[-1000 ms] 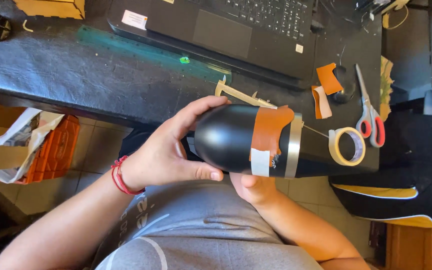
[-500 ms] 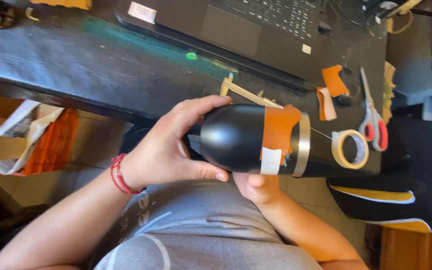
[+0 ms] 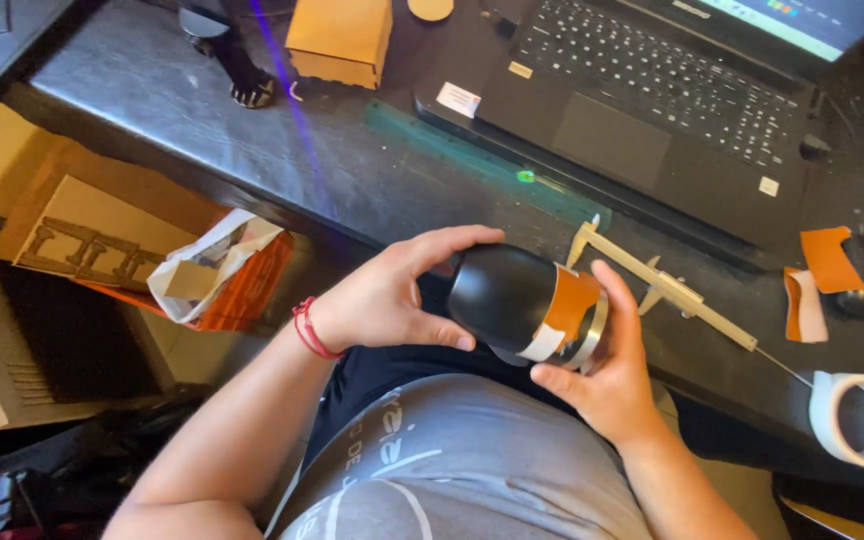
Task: Measuring a material patch, applying double-sided tape, and adhering it to a tumbler for laser engraving.
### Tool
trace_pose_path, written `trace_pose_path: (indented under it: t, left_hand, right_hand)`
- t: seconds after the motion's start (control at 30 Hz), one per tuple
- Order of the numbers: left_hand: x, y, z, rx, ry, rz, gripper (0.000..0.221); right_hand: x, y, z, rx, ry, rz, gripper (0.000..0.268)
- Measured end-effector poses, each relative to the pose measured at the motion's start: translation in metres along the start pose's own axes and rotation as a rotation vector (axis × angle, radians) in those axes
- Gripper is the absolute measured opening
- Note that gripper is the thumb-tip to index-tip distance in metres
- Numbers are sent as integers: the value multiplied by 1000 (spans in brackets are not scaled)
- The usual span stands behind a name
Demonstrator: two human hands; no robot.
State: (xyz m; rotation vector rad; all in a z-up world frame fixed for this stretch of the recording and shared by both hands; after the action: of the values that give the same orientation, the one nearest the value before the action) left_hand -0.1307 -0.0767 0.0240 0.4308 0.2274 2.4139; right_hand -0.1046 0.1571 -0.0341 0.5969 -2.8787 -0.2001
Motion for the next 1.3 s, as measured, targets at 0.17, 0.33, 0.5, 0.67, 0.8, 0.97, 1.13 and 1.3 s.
trace_pose_path:
  t: [0.17, 0.33, 0.5, 0.67, 0.8, 0.97, 1.13, 1.3]
  left_hand:
    - [4, 15, -25, 3, -3, 21, 94]
    - [17, 37, -48, -50, -17, 79, 94]
    - [23, 35, -76, -155, -18, 44, 99]
    - [26, 34, -81, -304, -36, 21, 97]
    - [26, 34, -87, -459, -52, 10, 91]
    - [30, 24, -78, -398, 3, -19, 99]
    - [40, 18, -66, -130, 58, -56, 108]
    - [43, 17, -66, -104, 30, -36, 105]
  right_hand:
    - [37, 3, 4, -64, 42, -33, 106]
    - [69, -5, 4, -52, 29, -82, 102]
    - [67, -3, 17, -2, 32, -48, 101]
    - [63, 1, 24, 20, 86, -10, 105]
    - [62, 1, 13, -36, 205, 3, 101]
    - [56, -4, -4, -41, 367, -9, 93]
    - [55, -1, 1, -30, 375, -45, 93]
    - [58, 1, 4, 22, 308, -41, 91]
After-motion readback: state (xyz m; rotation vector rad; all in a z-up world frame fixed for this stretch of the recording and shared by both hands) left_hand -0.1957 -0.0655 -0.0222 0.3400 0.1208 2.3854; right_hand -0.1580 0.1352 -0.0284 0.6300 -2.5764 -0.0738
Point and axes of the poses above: each hand's wrist, its own x-axis towards the middle knuckle, its own y-axis out of the back of the hand, z = x × y, the point moved 8 cm from there along x, towards the middle knuckle, and after that the axes turned 14 degrees about -z, right-handed, at the moved point
